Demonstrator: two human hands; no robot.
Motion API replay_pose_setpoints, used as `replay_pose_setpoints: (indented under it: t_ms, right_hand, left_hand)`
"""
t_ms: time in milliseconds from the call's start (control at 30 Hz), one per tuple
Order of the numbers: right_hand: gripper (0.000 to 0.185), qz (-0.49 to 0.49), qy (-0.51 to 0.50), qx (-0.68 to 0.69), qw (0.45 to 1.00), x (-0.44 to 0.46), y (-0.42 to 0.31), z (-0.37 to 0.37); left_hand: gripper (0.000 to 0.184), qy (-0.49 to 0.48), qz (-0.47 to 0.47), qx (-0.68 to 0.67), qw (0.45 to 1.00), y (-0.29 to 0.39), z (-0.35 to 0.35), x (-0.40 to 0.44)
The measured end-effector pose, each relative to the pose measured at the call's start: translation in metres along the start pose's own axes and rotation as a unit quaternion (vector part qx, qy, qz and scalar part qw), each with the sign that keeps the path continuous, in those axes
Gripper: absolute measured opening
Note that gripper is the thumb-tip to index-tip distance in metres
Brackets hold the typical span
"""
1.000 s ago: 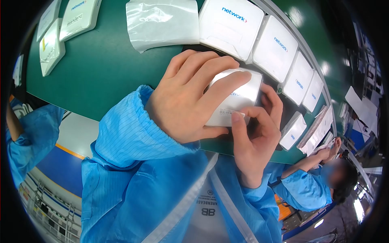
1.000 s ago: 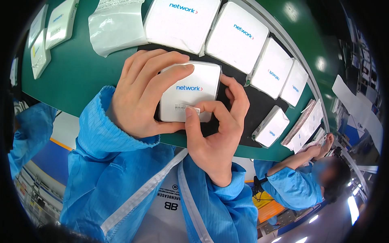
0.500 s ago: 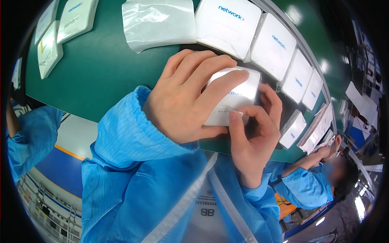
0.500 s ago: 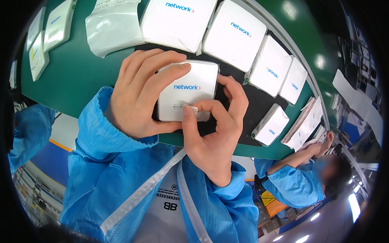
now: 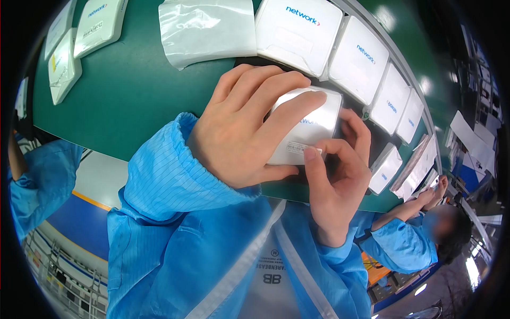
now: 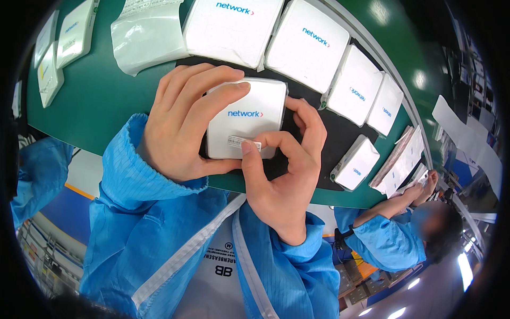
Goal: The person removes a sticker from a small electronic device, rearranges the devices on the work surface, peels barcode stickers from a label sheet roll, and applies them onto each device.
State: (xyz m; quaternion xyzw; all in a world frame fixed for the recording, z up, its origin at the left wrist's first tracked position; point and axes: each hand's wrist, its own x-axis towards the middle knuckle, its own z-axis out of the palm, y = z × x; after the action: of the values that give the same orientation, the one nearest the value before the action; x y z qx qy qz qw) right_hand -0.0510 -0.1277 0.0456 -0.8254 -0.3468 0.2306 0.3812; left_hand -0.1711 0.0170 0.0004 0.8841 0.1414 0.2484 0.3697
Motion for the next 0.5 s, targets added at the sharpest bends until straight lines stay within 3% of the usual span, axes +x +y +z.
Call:
replay_pose_setpoints:
  t_ms: [500]
  right_hand:
    - [0.013, -0.015, -0.011, -0.011, 1.000, -0.0009, 0.0006, -0.0031]
  left_hand:
    - [0.089, 0.002, 0.003, 0.001, 1.000, 0.0016, -0.0003, 0.0003]
